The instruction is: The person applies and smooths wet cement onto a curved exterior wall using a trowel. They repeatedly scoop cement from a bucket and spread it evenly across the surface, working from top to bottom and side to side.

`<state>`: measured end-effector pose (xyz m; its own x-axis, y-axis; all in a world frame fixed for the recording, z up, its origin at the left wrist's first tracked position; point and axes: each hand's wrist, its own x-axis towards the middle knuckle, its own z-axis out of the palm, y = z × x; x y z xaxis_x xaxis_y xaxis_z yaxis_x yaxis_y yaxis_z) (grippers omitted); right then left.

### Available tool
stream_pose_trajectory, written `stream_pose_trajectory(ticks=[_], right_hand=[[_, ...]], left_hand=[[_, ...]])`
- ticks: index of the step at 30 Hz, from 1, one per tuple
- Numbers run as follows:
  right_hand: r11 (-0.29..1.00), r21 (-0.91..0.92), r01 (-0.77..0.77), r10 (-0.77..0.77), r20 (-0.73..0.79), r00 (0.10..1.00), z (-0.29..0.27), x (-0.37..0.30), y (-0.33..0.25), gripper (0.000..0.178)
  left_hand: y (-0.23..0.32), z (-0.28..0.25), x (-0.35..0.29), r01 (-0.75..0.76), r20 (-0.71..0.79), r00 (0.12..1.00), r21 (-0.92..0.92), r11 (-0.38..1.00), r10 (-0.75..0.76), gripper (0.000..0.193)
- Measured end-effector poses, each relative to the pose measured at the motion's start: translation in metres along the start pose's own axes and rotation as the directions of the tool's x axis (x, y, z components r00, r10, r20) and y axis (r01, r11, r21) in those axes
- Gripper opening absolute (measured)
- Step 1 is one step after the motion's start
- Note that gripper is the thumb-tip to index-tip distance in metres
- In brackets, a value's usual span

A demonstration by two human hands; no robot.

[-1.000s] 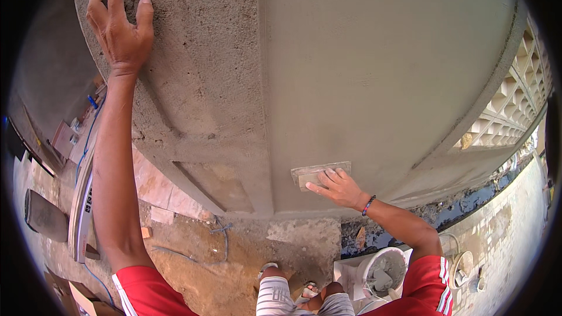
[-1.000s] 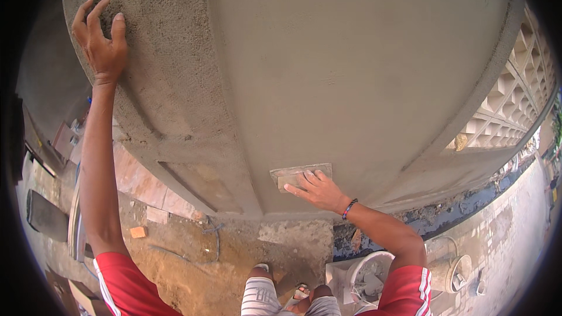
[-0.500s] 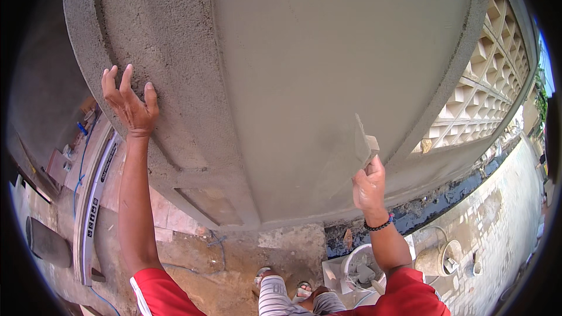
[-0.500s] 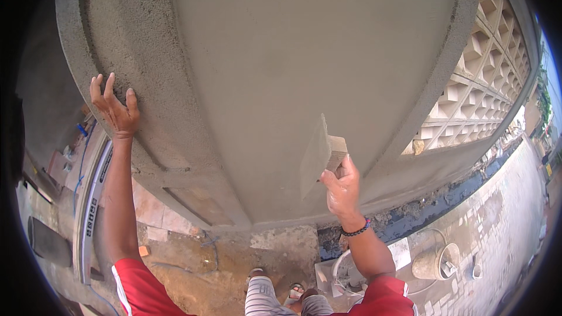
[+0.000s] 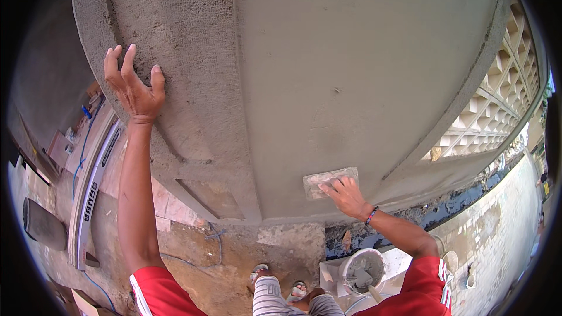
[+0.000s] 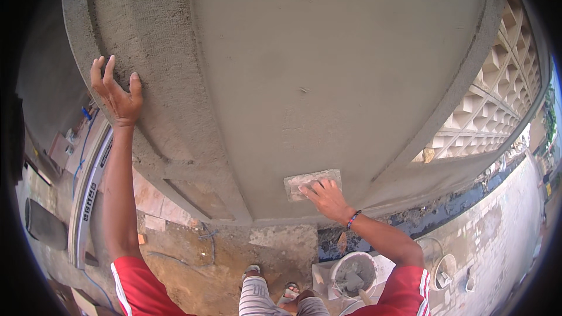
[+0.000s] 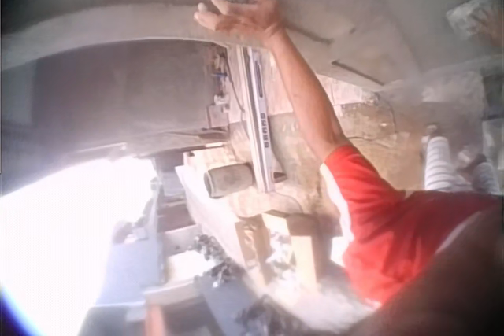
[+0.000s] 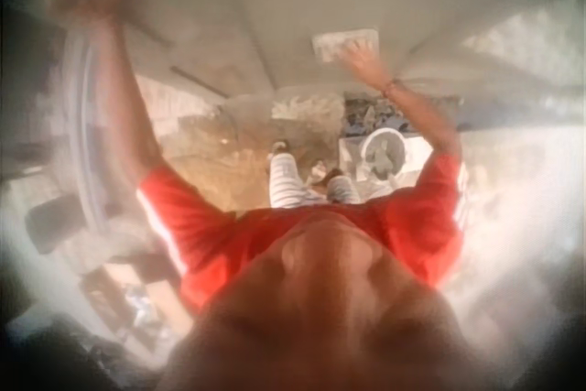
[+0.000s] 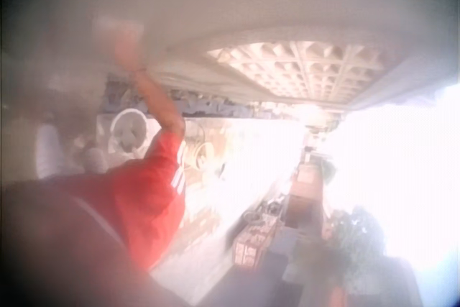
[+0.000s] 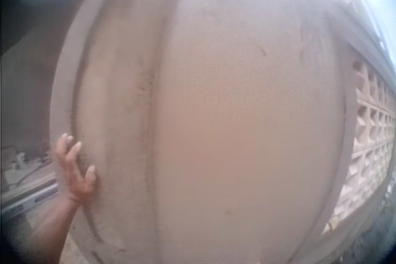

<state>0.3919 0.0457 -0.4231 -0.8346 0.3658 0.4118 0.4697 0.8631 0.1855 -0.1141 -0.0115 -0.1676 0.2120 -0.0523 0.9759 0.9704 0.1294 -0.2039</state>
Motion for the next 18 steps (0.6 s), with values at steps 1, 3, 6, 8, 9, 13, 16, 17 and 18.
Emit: stream_pose_trajectory(ticks=[1, 3, 6, 8, 9, 13, 16, 17, 18], right_hand=[[0.999, 0.039, 0.015, -0.012, -0.096, 0.995, -0.02, 0.017, -0.003, 0.055], [0.991, 0.119, 0.052, -0.018, -0.274, 0.962, -0.086, 0.054, -0.001, 0.053], [0.999, -0.012, 0.045, -0.043, -0.622, 0.782, -0.212, 0.136, 0.031, 0.056], [1.0, 0.002, -0.021, 0.016, -0.721, 0.693, -0.272, 0.179, 0.045, 0.059], [0.999, -0.047, -0.021, -0.018, -0.71, 0.704, -0.286, 0.192, 0.062, 0.057], [0.979, -0.193, 0.059, -0.17, -0.634, 0.754, -0.25, 0.199, 0.065, 0.057], [0.979, -0.158, 0.131, -0.193, -0.484, 0.853, -0.153, 0.157, 0.037, 0.057], [0.975, -0.173, 0.143, -0.205, -0.43, 0.879, -0.116, 0.137, 0.032, 0.058], [0.974, -0.153, 0.169, -0.214, -0.359, 0.909, -0.083, 0.117, 0.024, 0.058]], left_hand=[[-0.002, -0.003, 0.0, -0.007, 0.002, 1.0, 0.013, 1.0, 0.007, 0.065], [-0.007, -0.009, 0.001, -0.01, -0.002, 1.0, 0.039, 0.999, 0.01, 0.064], [-0.006, -0.011, -0.001, -0.012, 0.019, 1.0, 0.052, 0.999, 0.011, 0.063], [-0.005, -0.006, 0.0, -0.018, 0.004, 1.0, 0.036, 0.999, 0.017, 0.063], [-0.005, -0.004, 0.001, -0.021, -0.012, 1.0, 0.035, 0.999, 0.022, 0.062], [-0.006, -0.004, 0.001, -0.033, -0.037, 0.999, 0.029, 0.999, 0.034, 0.06], [-0.008, -0.008, 0.001, -0.059, -0.045, 0.997, 0.037, 0.998, 0.061, 0.06], [-0.007, -0.006, 0.002, -0.063, -0.053, 0.996, 0.046, 0.997, 0.065, 0.059], [-0.008, -0.005, 0.002, -0.071, -0.062, 0.995, 0.039, 0.997, 0.074, 0.059]])
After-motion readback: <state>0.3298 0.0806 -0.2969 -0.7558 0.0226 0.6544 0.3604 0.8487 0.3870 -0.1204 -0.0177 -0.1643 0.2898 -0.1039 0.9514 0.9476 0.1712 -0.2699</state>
